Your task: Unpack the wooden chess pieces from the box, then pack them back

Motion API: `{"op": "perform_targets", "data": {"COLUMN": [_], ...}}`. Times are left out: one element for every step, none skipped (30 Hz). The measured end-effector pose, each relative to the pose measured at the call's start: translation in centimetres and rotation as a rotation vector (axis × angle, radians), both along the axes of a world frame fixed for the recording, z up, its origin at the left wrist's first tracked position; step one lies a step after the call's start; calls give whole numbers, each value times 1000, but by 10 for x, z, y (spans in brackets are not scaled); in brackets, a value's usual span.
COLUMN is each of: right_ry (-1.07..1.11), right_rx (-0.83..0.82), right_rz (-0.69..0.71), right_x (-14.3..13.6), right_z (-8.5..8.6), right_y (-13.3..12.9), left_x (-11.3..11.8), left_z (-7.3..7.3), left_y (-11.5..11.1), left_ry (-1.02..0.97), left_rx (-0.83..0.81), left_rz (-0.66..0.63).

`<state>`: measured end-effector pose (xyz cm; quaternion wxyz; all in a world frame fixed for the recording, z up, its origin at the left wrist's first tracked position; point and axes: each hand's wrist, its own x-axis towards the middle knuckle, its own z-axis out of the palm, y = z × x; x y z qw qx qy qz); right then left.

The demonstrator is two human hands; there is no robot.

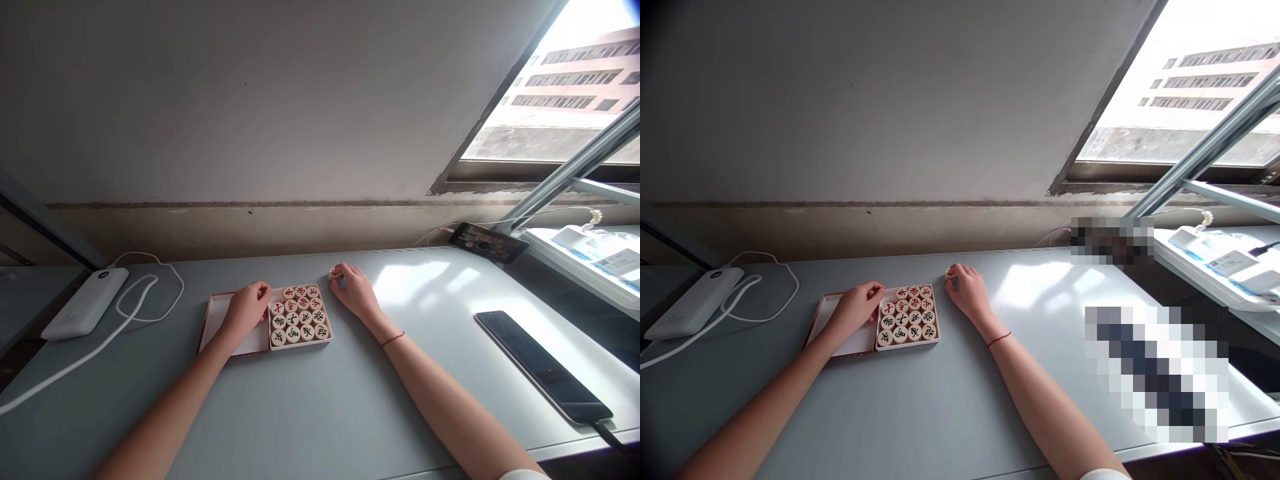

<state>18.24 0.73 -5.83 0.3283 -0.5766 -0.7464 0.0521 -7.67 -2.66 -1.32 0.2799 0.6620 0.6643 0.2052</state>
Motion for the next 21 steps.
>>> {"op": "perform_targets", "data": {"right_ry": [8,16,23,28,30,29,27,24,21,18,16,15,16,18,22,26,27,26,26,30,42], "right_rx": [1,1,0,-2,-4,-8,-13,-16,-20,-24,-28,-31,-33,-34,-35,-32,-21,3,38,78,109], "right_rz": [-2,-4,-3,-1,1,4,6,6,3,-1,-4,-5,-5,-2,-1,-2,-9,-22,-42,-63,-76], "right_x": [0,0,0,-1,-1,-2,-2,-3,-3,-3,-3,-3,-3,-3,-3,-3,-3,-4,-5,-7,-9], "right_z": [-1,-2,-3,-3,-3,-3,-3,-3,-3,-2,-3,-3,-4,-4,-5,-5,-4,-3,-1,2,4], "right_y": [1,3,4,6,7,8,9,10,10,10,10,10,11,11,12,12,12,11,9,6,2], "left_x": [0,1,1,1,1,1,0,0,0,0,1,2,3,5,8,11,14,18,22,26,29], "left_z": [0,0,0,0,1,1,2,3,5,7,9,12,14,17,19,21,22,23,23,22,22], "left_y": [0,-1,-1,-1,-1,-1,-1,-1,-1,-1,-2,-3,-3,-4,-5,-6,-7,-8,-9,-10,-10], "left_ry": [1,2,5,10,18,29,41,53,71,101,143,193,252,318,384,441,496,544,582,610,628], "left_rx": [1,1,0,-1,-2,-2,0,2,13,32,60,95,134,174,208,229,240,240,232,222,215], "left_rz": [1,1,-1,-4,-8,-12,-15,-16,-15,-15,-17,-23,-36,-57,-80,-101,-118,-129,-136,-142,-152]}}
